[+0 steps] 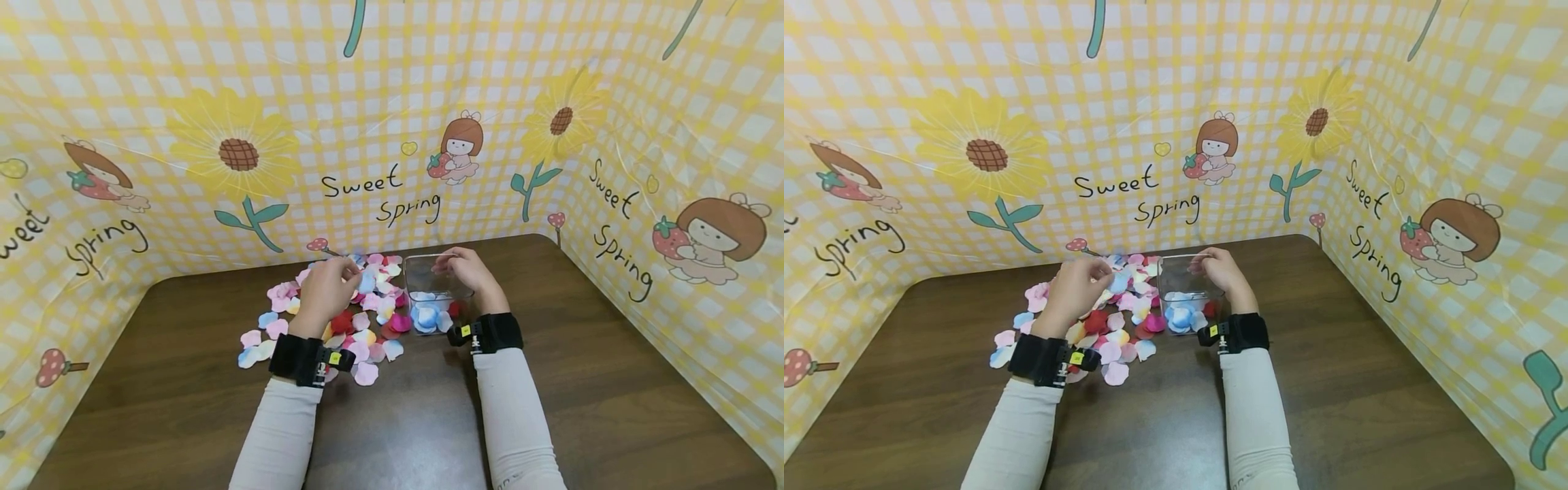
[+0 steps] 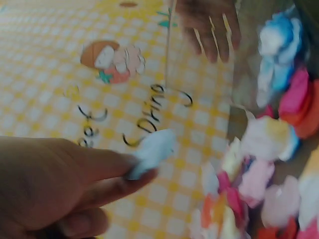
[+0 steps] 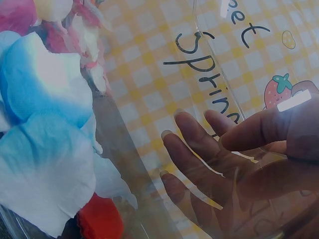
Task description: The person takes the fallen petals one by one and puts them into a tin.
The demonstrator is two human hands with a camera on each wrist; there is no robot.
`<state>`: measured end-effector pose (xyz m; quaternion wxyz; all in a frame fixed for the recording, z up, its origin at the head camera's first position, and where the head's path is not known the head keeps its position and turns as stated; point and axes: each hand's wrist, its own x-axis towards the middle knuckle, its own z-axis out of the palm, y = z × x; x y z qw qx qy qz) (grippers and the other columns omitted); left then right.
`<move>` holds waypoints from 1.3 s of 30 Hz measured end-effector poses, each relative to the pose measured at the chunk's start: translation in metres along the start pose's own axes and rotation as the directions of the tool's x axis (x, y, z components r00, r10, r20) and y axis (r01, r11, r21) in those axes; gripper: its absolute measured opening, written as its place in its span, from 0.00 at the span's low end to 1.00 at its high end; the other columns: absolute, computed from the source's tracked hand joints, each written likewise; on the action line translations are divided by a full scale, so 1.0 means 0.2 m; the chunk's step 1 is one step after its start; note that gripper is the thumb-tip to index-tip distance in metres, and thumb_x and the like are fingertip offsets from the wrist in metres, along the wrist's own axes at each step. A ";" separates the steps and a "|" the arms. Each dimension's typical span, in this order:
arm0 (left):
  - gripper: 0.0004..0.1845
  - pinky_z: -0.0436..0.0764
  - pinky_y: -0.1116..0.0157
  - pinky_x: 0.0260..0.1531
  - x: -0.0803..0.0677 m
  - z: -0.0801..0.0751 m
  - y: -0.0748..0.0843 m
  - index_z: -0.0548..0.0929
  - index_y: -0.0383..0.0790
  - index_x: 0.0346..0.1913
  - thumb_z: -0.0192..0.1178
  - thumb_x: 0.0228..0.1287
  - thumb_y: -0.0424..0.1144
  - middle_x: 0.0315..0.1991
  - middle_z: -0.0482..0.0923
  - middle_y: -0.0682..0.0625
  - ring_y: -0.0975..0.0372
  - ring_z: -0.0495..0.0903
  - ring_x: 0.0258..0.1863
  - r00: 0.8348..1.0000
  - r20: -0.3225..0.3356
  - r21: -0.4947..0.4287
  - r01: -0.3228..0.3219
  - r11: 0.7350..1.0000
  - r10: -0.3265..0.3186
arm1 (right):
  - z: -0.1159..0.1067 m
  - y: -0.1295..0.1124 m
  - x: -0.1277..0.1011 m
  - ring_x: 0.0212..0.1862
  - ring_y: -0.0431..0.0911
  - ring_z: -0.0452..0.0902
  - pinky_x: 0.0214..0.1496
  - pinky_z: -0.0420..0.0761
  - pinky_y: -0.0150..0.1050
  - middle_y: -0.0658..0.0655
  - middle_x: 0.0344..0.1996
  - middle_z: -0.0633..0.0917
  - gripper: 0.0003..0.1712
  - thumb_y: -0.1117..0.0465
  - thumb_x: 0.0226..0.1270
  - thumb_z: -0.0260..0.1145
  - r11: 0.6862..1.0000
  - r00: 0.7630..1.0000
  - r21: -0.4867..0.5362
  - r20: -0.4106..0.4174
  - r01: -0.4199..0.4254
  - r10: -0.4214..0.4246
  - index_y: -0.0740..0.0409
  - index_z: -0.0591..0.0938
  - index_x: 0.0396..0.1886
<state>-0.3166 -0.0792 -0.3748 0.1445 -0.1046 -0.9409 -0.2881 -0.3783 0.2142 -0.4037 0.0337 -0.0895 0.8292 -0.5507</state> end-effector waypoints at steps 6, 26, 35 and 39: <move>0.08 0.72 0.61 0.20 -0.03 0.05 0.18 0.90 0.41 0.43 0.64 0.71 0.40 0.35 0.89 0.47 0.58 0.82 0.24 0.975 -0.201 -0.091 -0.113 0.989 0.093 | -0.01 0.01 0.01 0.59 0.63 0.80 0.63 0.74 0.58 0.72 0.53 0.84 0.22 0.68 0.76 0.42 1.000 1.000 0.015 0.003 -0.005 0.005 0.73 0.78 0.56; 0.08 0.78 0.55 0.33 -0.02 0.20 0.10 0.88 0.40 0.38 0.70 0.64 0.41 0.36 0.84 0.48 0.54 0.80 0.33 0.975 0.202 0.115 0.065 0.991 -0.087 | -0.01 0.00 0.01 0.59 0.63 0.80 0.64 0.74 0.57 0.72 0.53 0.84 0.22 0.67 0.76 0.43 1.000 1.000 0.016 0.006 -0.009 0.009 0.72 0.78 0.56; 0.13 0.69 0.59 0.30 -0.04 0.31 0.02 0.85 0.38 0.34 0.71 0.63 0.45 0.24 0.76 0.46 0.54 0.77 0.27 0.881 0.376 0.150 0.249 0.957 -0.288 | 0.00 0.01 0.01 0.58 0.62 0.81 0.63 0.75 0.55 0.71 0.53 0.85 0.21 0.66 0.76 0.43 1.000 1.000 0.023 0.003 -0.004 0.004 0.71 0.78 0.56; 0.13 0.69 0.59 0.30 -0.04 0.33 0.02 0.85 0.37 0.35 0.70 0.65 0.45 0.24 0.74 0.46 0.53 0.77 0.28 0.872 0.393 0.139 0.258 0.956 -0.293 | 0.00 0.02 0.01 0.58 0.62 0.81 0.63 0.76 0.56 0.71 0.53 0.85 0.21 0.66 0.76 0.43 0.999 1.000 0.033 0.001 -0.010 0.010 0.71 0.78 0.56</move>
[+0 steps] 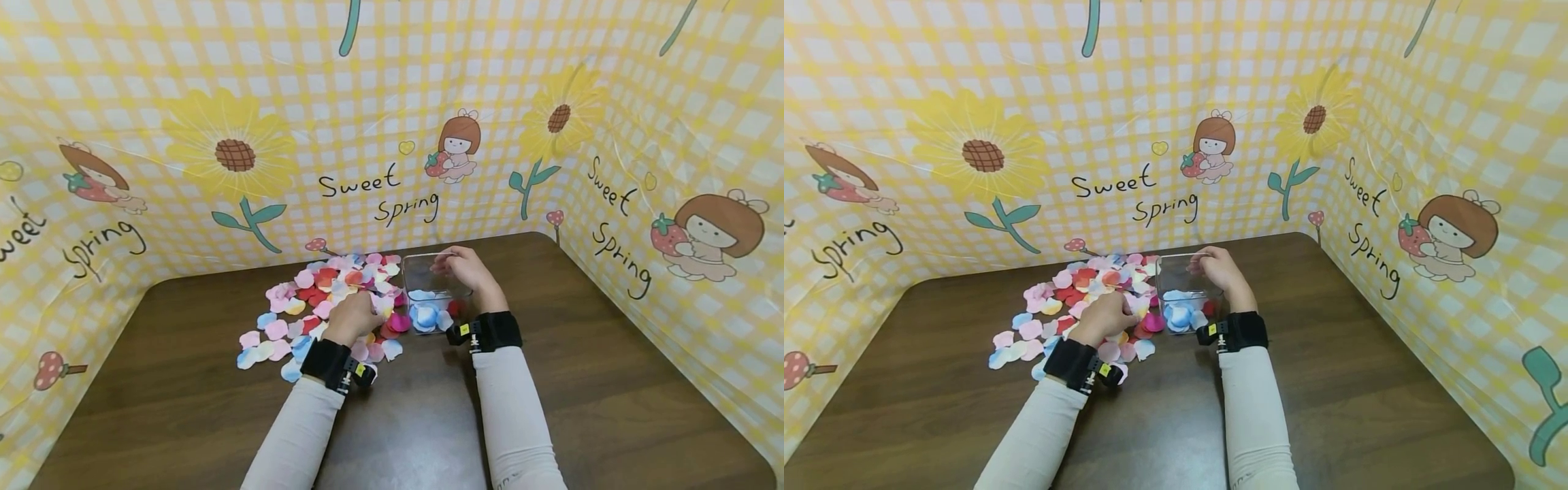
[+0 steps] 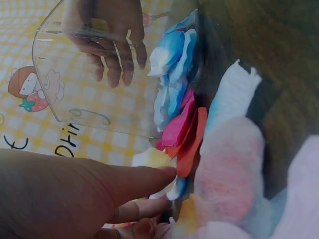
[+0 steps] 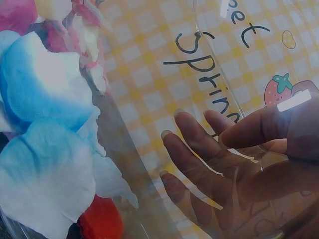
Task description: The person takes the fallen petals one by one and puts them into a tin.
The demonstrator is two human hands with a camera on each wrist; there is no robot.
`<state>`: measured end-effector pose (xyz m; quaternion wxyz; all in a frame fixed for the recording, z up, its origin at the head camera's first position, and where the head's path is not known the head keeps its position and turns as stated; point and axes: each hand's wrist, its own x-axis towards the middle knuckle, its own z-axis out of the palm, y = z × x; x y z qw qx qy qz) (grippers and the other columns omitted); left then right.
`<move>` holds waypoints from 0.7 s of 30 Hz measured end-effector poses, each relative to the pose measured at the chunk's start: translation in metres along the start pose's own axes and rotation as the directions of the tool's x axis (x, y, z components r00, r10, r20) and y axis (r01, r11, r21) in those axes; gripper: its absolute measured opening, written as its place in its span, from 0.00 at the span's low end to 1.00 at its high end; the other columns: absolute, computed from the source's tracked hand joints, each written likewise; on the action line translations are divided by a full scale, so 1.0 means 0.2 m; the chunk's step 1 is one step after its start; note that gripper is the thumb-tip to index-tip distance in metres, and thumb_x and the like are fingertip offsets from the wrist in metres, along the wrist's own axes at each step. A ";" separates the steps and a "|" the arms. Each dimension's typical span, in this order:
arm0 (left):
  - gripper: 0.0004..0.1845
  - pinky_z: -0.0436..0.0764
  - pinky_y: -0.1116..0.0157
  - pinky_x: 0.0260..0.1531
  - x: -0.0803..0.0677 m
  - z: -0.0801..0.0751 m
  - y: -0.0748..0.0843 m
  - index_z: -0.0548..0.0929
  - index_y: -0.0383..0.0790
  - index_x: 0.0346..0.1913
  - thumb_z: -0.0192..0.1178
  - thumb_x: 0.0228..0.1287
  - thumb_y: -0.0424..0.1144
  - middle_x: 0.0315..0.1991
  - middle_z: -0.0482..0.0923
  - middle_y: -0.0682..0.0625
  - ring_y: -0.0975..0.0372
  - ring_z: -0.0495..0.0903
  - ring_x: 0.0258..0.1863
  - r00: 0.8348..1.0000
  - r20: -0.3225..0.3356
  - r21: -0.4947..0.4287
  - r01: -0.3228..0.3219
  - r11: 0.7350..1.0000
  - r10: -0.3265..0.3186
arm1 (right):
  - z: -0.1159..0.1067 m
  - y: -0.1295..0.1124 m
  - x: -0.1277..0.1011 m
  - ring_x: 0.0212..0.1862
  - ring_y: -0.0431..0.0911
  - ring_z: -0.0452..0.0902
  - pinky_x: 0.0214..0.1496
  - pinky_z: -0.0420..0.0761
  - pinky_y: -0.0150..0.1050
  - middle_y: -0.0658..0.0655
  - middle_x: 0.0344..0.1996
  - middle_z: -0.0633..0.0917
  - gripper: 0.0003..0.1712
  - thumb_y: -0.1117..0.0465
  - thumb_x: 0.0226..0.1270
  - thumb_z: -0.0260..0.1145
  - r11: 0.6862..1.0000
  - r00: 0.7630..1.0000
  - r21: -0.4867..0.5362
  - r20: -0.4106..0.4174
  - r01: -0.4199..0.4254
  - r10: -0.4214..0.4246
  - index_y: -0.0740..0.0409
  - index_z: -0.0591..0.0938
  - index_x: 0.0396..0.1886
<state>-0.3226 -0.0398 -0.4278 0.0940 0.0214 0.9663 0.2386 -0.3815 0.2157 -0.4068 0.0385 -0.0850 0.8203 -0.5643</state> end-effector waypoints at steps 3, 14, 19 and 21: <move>0.12 0.70 0.59 0.31 0.01 0.01 0.00 0.85 0.37 0.36 0.70 0.66 0.44 0.26 0.76 0.45 0.53 0.77 0.29 1.000 0.012 -0.012 0.013 1.000 -0.013 | 0.00 0.00 0.00 0.58 0.63 0.81 0.64 0.75 0.56 0.71 0.53 0.85 0.21 0.66 0.76 0.43 1.000 1.000 0.000 0.002 0.001 -0.001 0.72 0.78 0.56; 0.13 0.68 0.57 0.30 -0.02 -0.13 -0.06 0.78 0.42 0.24 0.65 0.66 0.41 0.26 0.73 0.49 0.55 0.76 0.30 0.996 -0.090 0.023 -0.021 1.000 0.023 | 0.01 0.00 0.00 0.58 0.63 0.81 0.64 0.75 0.56 0.71 0.53 0.85 0.21 0.66 0.77 0.43 1.000 1.000 0.000 0.005 -0.010 0.010 0.72 0.78 0.56; 0.07 0.74 0.54 0.32 -0.08 -0.28 -0.09 0.84 0.41 0.34 0.67 0.66 0.41 0.32 0.81 0.47 0.53 0.79 0.34 0.970 -0.237 0.009 -0.050 0.999 0.051 | 0.01 0.00 0.00 0.58 0.63 0.81 0.64 0.75 0.57 0.72 0.53 0.85 0.21 0.66 0.77 0.43 1.000 1.000 -0.004 0.003 -0.004 0.004 0.72 0.78 0.56; 0.07 0.76 0.54 0.30 -0.11 -0.33 -0.09 0.86 0.41 0.36 0.68 0.66 0.42 0.33 0.83 0.48 0.53 0.80 0.33 0.952 -0.297 -0.004 -0.074 0.997 0.069 | 0.01 -0.01 -0.01 0.58 0.63 0.81 0.64 0.75 0.57 0.72 0.53 0.85 0.21 0.66 0.76 0.43 1.000 1.000 -0.005 -0.001 -0.001 0.001 0.72 0.78 0.56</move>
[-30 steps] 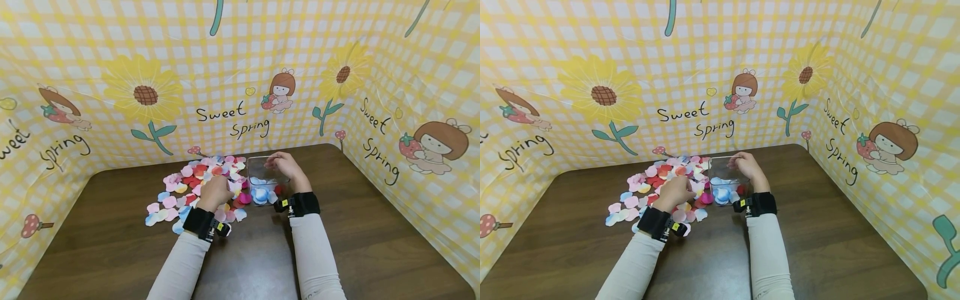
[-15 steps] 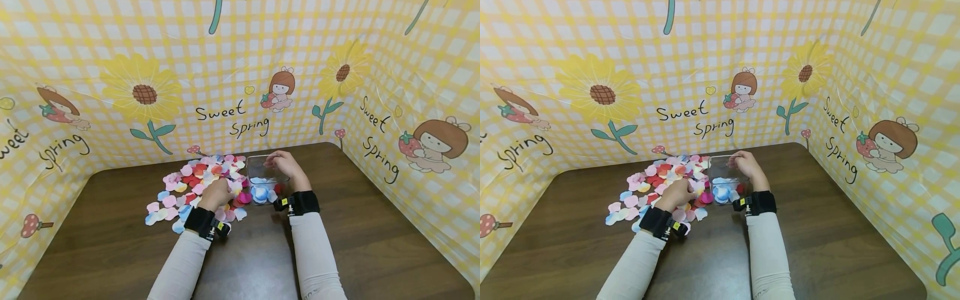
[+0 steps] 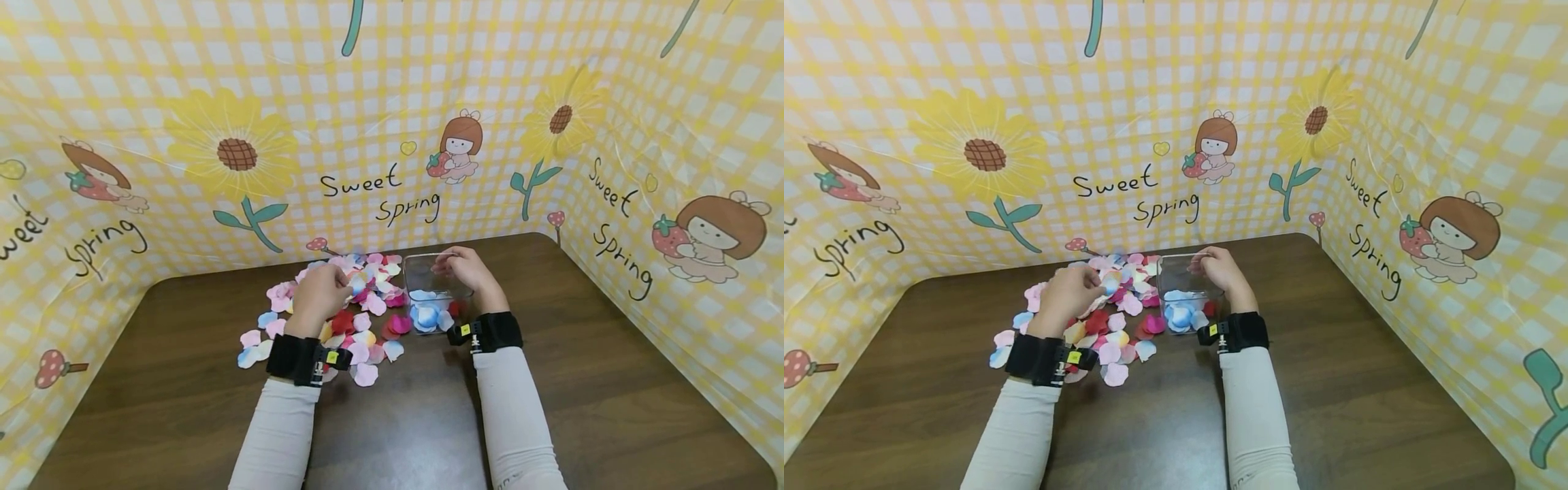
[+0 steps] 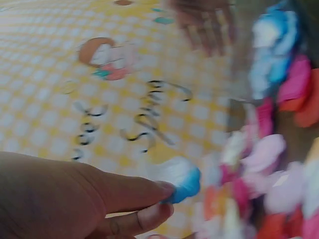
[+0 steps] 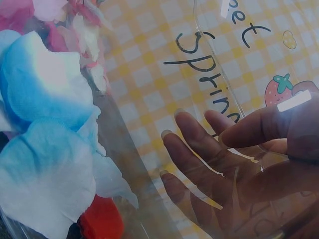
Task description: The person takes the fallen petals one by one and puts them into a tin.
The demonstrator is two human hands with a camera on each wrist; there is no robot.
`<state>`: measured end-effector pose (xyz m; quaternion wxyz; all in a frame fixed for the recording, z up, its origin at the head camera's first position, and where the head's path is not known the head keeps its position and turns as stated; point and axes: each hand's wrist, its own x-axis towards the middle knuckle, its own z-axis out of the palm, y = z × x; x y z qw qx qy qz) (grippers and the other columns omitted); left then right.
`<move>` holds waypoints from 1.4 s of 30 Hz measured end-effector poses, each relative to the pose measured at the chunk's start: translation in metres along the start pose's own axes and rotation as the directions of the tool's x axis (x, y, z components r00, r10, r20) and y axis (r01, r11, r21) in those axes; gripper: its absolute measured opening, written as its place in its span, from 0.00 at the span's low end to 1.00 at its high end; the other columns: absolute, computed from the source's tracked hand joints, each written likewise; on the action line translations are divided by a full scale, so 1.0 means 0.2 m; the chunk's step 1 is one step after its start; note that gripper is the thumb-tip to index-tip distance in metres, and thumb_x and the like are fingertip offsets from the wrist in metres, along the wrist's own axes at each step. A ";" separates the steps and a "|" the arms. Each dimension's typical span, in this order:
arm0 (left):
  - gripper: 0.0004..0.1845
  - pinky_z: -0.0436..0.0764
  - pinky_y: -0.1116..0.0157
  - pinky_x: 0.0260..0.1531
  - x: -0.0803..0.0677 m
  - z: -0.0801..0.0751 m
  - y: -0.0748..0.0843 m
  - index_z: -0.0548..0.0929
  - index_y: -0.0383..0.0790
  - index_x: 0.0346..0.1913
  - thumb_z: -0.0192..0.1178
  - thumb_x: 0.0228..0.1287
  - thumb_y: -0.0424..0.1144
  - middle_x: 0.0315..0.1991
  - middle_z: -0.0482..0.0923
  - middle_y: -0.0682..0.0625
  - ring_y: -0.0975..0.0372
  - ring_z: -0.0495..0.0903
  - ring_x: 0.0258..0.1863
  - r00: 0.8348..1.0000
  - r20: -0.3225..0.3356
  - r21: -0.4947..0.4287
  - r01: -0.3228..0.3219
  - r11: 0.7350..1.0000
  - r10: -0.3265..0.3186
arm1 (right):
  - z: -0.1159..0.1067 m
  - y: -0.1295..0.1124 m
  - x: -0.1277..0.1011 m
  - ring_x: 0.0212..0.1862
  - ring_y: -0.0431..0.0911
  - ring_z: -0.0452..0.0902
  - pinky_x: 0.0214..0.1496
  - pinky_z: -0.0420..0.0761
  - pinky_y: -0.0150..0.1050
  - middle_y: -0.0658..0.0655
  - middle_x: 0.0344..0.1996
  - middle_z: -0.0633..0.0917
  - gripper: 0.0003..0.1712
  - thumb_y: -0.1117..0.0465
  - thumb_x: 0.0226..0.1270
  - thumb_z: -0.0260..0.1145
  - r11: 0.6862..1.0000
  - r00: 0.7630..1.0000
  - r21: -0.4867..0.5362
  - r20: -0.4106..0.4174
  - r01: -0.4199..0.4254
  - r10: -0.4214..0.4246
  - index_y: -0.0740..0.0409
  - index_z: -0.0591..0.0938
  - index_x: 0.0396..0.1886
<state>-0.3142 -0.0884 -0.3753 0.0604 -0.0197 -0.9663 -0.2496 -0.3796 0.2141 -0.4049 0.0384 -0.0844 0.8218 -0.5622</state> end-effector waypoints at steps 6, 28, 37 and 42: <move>0.07 0.75 0.52 0.30 -0.04 -0.13 0.01 0.87 0.43 0.39 0.67 0.68 0.44 0.31 0.84 0.48 0.51 0.81 0.31 0.989 -0.142 -0.026 -0.042 0.999 0.038 | 0.00 -0.01 -0.01 0.58 0.64 0.80 0.65 0.74 0.58 0.73 0.53 0.84 0.21 0.67 0.76 0.43 1.000 1.000 0.006 0.001 -0.003 0.003 0.73 0.78 0.56; 0.06 0.74 0.65 0.27 -0.12 0.13 0.36 0.91 0.48 0.44 0.69 0.68 0.44 0.31 0.86 0.56 0.63 0.80 0.31 0.885 -0.116 -0.047 -0.459 0.887 0.451 | 0.01 -0.01 0.00 0.58 0.64 0.81 0.63 0.76 0.55 0.73 0.54 0.84 0.23 0.69 0.74 0.40 1.000 1.000 0.016 0.004 0.002 -0.002 0.74 0.78 0.57; 0.09 0.75 0.60 0.26 -0.07 -0.02 0.17 0.89 0.44 0.45 0.68 0.68 0.44 0.43 0.87 0.50 0.55 0.81 0.36 0.932 -0.114 -0.024 -0.349 0.937 0.344 | 0.00 -0.01 0.00 0.61 0.68 0.77 0.67 0.71 0.59 0.77 0.57 0.80 0.24 0.73 0.73 0.37 0.997 0.999 0.077 0.038 0.008 -0.011 0.76 0.75 0.59; 0.09 0.78 0.56 0.32 -0.02 -0.03 0.05 0.90 0.41 0.45 0.68 0.68 0.42 0.42 0.86 0.48 0.53 0.81 0.39 0.976 0.020 0.002 -0.215 0.977 0.215 | 0.00 0.01 0.00 0.61 0.68 0.78 0.67 0.71 0.59 0.77 0.57 0.81 0.25 0.73 0.73 0.37 0.998 1.000 0.069 0.028 0.009 -0.011 0.76 0.75 0.59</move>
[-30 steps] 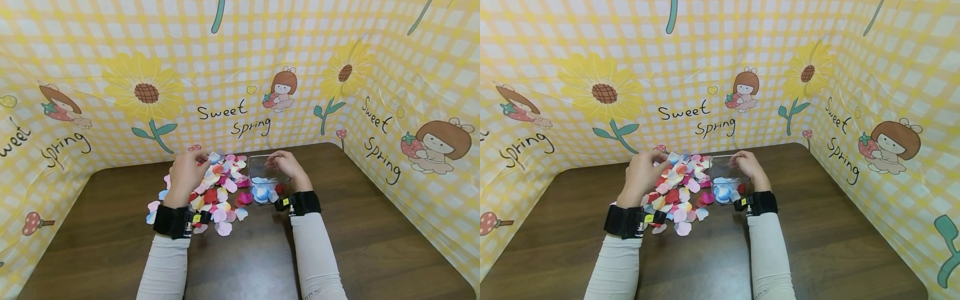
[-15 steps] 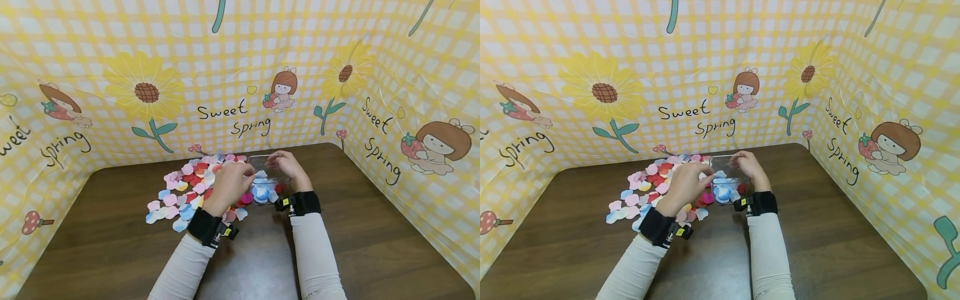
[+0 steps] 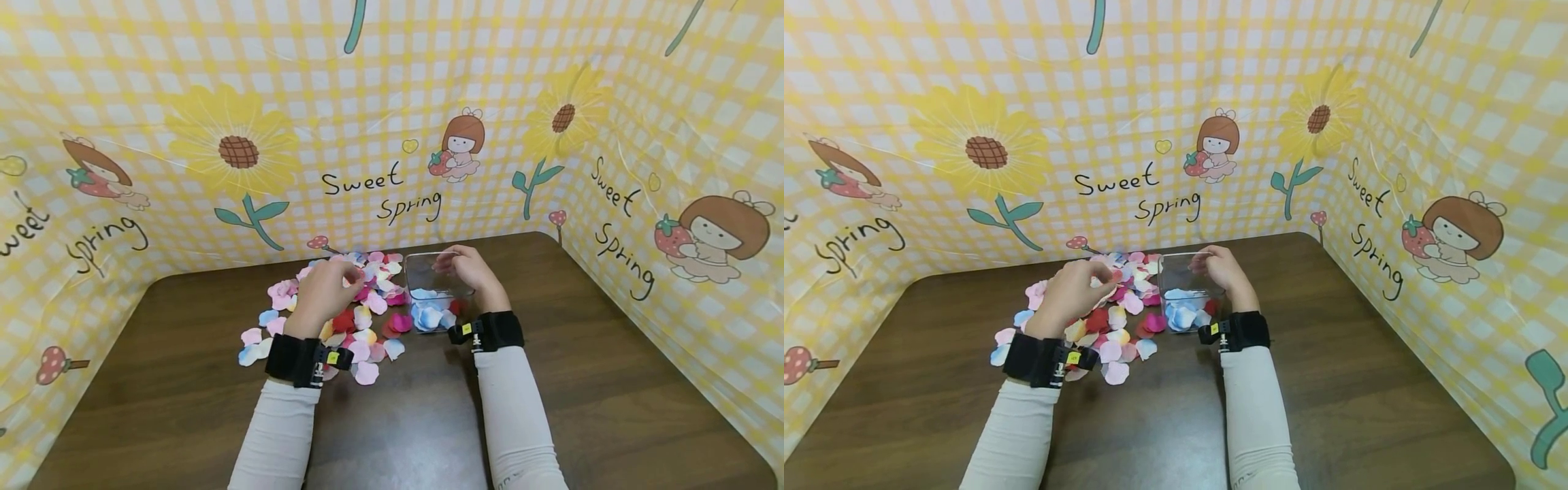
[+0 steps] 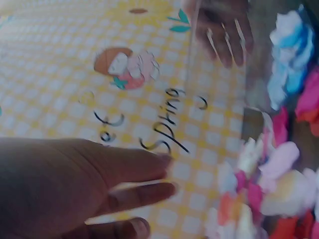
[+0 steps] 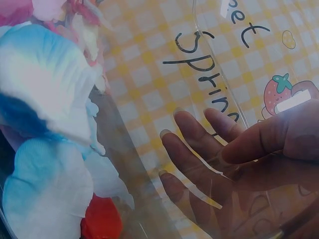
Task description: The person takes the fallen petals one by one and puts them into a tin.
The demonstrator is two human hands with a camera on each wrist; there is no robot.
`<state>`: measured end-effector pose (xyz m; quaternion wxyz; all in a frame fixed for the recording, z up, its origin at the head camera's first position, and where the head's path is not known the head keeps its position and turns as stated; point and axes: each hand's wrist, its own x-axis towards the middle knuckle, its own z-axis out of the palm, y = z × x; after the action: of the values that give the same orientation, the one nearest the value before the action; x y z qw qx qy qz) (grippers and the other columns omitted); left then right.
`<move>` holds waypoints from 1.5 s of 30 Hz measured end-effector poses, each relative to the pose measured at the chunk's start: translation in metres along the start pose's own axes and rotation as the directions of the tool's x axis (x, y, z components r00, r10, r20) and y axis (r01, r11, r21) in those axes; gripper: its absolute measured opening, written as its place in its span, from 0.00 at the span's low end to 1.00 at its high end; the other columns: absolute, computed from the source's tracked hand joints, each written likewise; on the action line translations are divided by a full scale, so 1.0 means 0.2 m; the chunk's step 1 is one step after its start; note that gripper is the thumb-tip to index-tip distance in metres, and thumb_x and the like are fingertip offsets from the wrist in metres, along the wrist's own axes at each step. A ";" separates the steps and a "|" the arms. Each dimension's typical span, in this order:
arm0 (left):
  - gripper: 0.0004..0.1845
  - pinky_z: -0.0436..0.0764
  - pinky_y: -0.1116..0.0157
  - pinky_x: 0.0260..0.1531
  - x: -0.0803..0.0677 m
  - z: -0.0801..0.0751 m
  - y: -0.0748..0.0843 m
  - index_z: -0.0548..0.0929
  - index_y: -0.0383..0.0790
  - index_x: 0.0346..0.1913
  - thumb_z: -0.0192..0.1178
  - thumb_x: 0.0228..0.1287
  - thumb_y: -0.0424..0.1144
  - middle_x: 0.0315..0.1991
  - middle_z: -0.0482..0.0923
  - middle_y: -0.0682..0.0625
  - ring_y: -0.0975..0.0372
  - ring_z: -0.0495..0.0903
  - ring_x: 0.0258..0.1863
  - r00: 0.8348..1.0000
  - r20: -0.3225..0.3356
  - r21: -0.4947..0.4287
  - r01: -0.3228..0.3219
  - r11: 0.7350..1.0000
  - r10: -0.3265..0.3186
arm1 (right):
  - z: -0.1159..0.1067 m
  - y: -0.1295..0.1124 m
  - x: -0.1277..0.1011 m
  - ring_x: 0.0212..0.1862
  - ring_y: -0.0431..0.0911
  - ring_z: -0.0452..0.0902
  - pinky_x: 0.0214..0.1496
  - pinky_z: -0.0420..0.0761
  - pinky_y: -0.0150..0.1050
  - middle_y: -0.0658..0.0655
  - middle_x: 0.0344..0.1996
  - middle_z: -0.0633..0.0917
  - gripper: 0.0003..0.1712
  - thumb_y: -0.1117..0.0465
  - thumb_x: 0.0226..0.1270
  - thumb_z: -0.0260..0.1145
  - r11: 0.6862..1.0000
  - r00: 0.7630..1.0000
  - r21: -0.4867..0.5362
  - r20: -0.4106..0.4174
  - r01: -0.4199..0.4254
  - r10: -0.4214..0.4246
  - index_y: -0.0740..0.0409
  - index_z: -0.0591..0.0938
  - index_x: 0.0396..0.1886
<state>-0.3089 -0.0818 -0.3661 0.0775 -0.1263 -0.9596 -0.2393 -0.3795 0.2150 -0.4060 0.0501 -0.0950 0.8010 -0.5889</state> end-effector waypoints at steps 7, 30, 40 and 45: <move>0.13 0.78 0.52 0.41 0.04 0.12 -0.09 0.87 0.40 0.46 0.72 0.63 0.42 0.42 0.84 0.46 0.52 0.79 0.42 0.957 0.224 0.052 0.178 0.983 -0.185 | 0.00 0.01 0.00 0.58 0.65 0.81 0.63 0.75 0.56 0.74 0.54 0.83 0.24 0.73 0.71 0.39 0.999 1.000 -0.038 -0.020 -0.005 0.004 0.74 0.77 0.56; 0.04 0.76 0.60 0.28 0.00 -0.02 0.13 0.89 0.45 0.39 0.68 0.67 0.41 0.36 0.88 0.50 0.57 0.83 0.34 0.986 -0.165 -0.138 -0.025 0.990 0.002 | -0.01 -0.02 0.00 0.59 0.66 0.80 0.66 0.74 0.57 0.76 0.54 0.82 0.23 0.73 0.71 0.38 1.000 1.000 0.020 -0.017 0.004 -0.004 0.75 0.77 0.55; 0.04 0.74 0.63 0.25 -0.02 0.14 0.33 0.83 0.46 0.43 0.65 0.71 0.41 0.41 0.90 0.49 0.56 0.85 0.35 0.961 -0.236 -0.165 -0.186 0.969 0.145 | 0.00 -0.02 0.00 0.59 0.65 0.80 0.66 0.73 0.56 0.74 0.55 0.83 0.24 0.71 0.71 0.39 1.000 0.999 -0.008 -0.024 -0.023 0.023 0.73 0.77 0.56; 0.10 0.73 0.66 0.23 -0.03 0.19 0.34 0.83 0.44 0.49 0.66 0.71 0.44 0.43 0.90 0.50 0.57 0.86 0.36 0.960 -0.209 -0.150 -0.220 0.964 0.187 | 0.00 -0.01 0.00 0.59 0.65 0.80 0.67 0.72 0.57 0.73 0.54 0.83 0.24 0.69 0.73 0.38 1.000 0.999 -0.014 -0.019 -0.028 0.028 0.73 0.78 0.56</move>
<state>-0.2878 -0.0058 -0.3702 0.1834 -0.2072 -0.9051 -0.3229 -0.3788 0.2138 -0.4042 0.0499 -0.0785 0.8069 -0.5833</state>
